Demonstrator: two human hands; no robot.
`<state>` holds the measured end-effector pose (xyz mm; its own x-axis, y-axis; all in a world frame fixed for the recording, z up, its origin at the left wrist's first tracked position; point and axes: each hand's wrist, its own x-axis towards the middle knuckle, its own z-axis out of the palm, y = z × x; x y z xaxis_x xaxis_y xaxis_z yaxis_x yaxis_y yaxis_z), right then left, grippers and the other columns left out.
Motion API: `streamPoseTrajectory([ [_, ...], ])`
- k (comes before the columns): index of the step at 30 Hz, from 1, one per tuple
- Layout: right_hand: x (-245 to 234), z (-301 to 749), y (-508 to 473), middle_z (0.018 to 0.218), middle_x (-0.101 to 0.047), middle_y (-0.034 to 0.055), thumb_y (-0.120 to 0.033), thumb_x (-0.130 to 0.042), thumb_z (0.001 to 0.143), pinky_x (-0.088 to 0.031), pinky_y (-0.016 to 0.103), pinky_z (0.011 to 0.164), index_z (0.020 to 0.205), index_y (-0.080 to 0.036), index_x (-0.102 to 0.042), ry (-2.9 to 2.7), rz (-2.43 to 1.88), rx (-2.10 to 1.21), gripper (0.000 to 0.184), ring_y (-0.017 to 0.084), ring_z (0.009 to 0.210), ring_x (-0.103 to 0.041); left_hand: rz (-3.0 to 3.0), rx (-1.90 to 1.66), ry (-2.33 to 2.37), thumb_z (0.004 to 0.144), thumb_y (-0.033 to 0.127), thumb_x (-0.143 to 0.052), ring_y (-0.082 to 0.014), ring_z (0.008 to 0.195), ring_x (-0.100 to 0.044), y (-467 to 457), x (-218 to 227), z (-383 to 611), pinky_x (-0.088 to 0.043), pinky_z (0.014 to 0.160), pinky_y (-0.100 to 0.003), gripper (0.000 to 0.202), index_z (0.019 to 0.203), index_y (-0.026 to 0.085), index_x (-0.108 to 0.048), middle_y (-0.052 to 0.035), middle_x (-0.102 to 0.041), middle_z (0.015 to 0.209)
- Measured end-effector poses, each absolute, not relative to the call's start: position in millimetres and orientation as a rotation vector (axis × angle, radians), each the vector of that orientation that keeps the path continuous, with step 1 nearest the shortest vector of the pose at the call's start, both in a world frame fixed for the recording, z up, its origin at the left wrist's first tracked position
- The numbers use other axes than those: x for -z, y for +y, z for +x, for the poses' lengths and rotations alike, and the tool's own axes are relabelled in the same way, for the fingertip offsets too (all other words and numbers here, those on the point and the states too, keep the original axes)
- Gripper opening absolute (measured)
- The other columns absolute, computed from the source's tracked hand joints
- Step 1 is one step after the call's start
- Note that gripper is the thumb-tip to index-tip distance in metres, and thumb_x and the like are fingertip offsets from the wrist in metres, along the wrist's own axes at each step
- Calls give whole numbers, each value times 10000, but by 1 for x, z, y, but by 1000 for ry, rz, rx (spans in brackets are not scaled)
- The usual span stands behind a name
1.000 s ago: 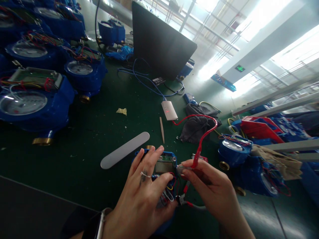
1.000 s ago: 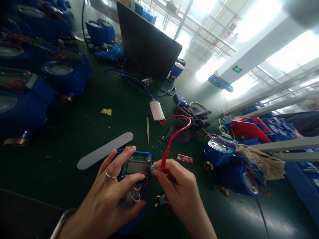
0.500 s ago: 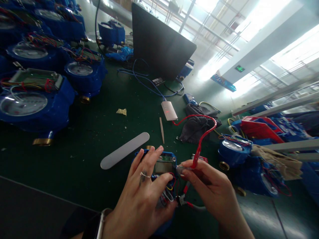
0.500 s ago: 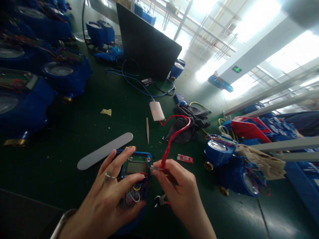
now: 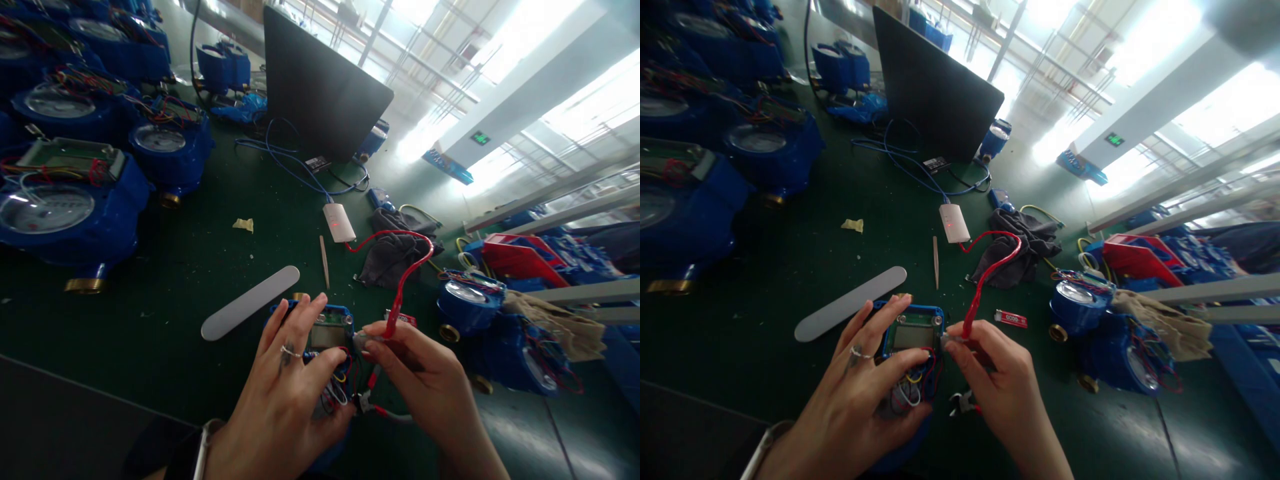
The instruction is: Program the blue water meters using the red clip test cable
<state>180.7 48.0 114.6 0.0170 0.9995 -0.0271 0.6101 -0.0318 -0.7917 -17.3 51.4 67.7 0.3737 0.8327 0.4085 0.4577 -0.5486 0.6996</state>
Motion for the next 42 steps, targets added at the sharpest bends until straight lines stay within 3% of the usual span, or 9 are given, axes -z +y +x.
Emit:
streamPoseTrajectory([
  [5, -115, 180, 48, 770, -704, 3, -291, -658, 885, -535, 222, 501, 906, -229, -723, -1659, -1696, -846, 92, 138, 574, -656, 2151, -1044, 1116, 860, 271, -645, -291, 1480, -255, 51, -67, -17, -186, 1236, -520, 258, 1112, 217, -624, -99, -248, 1596],
  [14, -113, 179, 46, 829, -722, 14, -299, -672, 882, -565, 232, 553, 921, -226, -725, -1593, -1708, -874, 98, 149, 636, -686, 2161, -1050, 1111, 864, 282, -644, -316, 1461, -297, 51, -68, -17, -251, 1206, -561, 249, 1103, 214, -630, -123, -286, 1573],
  [42, -113, 178, 46, 832, -730, 24, -308, -673, 880, -597, 245, 565, 912, -220, -725, -1581, -1692, -865, 107, 156, 635, -690, 2145, -1030, 1117, 853, 262, -655, -307, 1470, -279, 50, -69, -18, -229, 1216, -551, 265, 1114, 222, -631, -106, -271, 1584],
])
